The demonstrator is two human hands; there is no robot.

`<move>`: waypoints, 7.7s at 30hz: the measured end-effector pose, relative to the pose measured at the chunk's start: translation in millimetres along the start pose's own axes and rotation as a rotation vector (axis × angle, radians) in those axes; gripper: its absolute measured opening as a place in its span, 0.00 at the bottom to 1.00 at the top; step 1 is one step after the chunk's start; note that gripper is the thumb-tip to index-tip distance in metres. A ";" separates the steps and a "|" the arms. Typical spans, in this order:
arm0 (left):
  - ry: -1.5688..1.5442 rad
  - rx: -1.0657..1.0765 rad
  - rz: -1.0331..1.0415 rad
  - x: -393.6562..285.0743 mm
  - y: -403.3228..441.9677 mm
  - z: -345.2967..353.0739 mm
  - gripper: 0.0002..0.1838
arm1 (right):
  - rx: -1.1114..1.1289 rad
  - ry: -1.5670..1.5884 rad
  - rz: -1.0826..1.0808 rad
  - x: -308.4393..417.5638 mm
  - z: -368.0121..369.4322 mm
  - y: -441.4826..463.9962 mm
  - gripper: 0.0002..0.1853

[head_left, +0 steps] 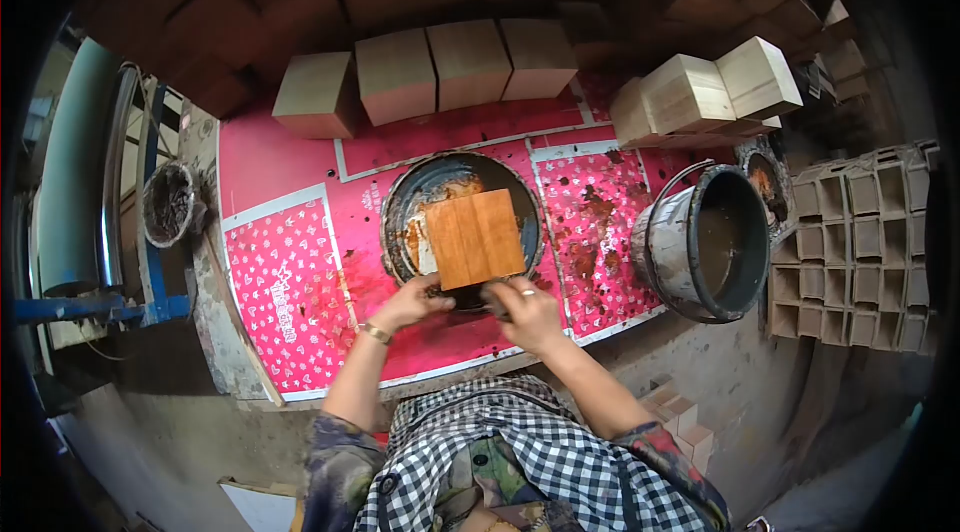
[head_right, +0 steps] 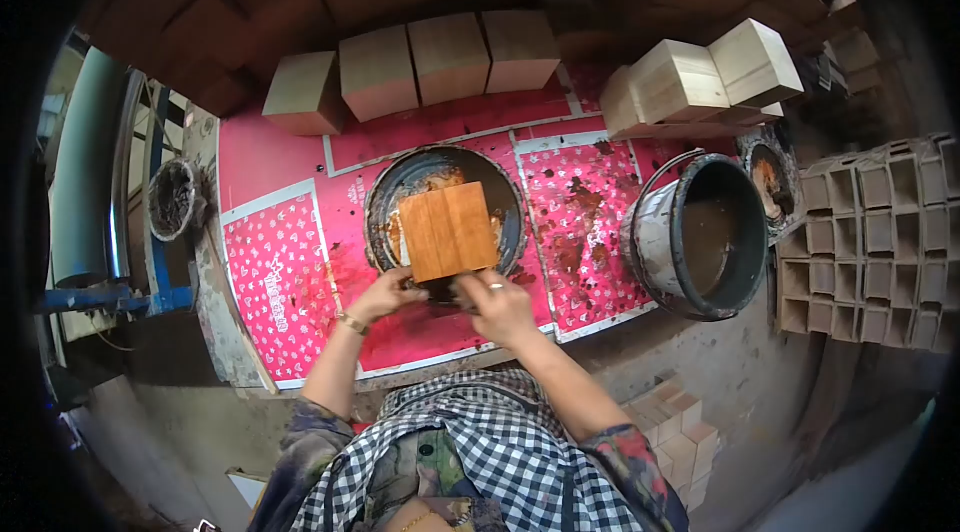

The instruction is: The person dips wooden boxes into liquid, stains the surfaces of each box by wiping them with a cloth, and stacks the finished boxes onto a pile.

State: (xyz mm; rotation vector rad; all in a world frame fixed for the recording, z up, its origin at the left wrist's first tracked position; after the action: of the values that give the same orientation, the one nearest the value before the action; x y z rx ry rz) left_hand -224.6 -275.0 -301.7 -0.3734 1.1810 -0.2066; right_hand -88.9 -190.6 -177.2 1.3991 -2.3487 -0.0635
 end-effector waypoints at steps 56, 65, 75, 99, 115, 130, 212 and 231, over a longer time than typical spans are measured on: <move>-0.775 -0.417 0.014 -38.3 27.9 -30.1 0.19 | -0.218 0.244 0.408 -89.7 10.1 56.6 0.16; -1.167 -0.380 0.214 -36.5 -21.8 -45.5 0.18 | -0.196 0.588 0.485 -93.7 1.7 -18.8 0.16; -1.024 -0.350 0.457 -63.8 -47.6 -45.0 0.21 | -0.089 0.266 0.101 6.8 -31.3 116.6 0.15; -0.805 -0.368 0.710 -100.8 -68.5 -28.6 0.20 | -0.279 0.164 0.231 -19.3 -53.1 115.9 0.14; -0.718 -0.369 0.730 -118.5 -87.0 -13.2 0.22 | -0.337 0.644 0.066 30.8 -123.2 123.5 0.13; -0.071 -0.380 0.575 -123.3 -110.0 17.9 0.16 | -0.213 0.918 0.527 -82.5 34.5 91.6 0.20; 1.521 -0.565 0.632 -173.5 -180.0 41.7 0.08 | 1.176 1.691 0.638 5.9 75.8 39.0 0.18; 1.461 0.002 0.306 -77.3 -189.0 -30.7 0.23 | 0.342 0.157 -0.654 177.0 107.8 136.7 0.14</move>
State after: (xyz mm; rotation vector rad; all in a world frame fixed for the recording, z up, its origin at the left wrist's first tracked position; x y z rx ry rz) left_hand -274.8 -427.4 -171.6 0.0370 2.6473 -0.2044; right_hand -315.6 -291.2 -187.0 2.1975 -1.7428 0.2656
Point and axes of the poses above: each hand's wrist, its own y-axis towards the middle knuckle, its own z-axis out of the palm, x = y × z, the point moved 8 cm from there along y, towards the middle knuckle, and after that the axes turned 11 degrees about -y, right-handed, at the moved point
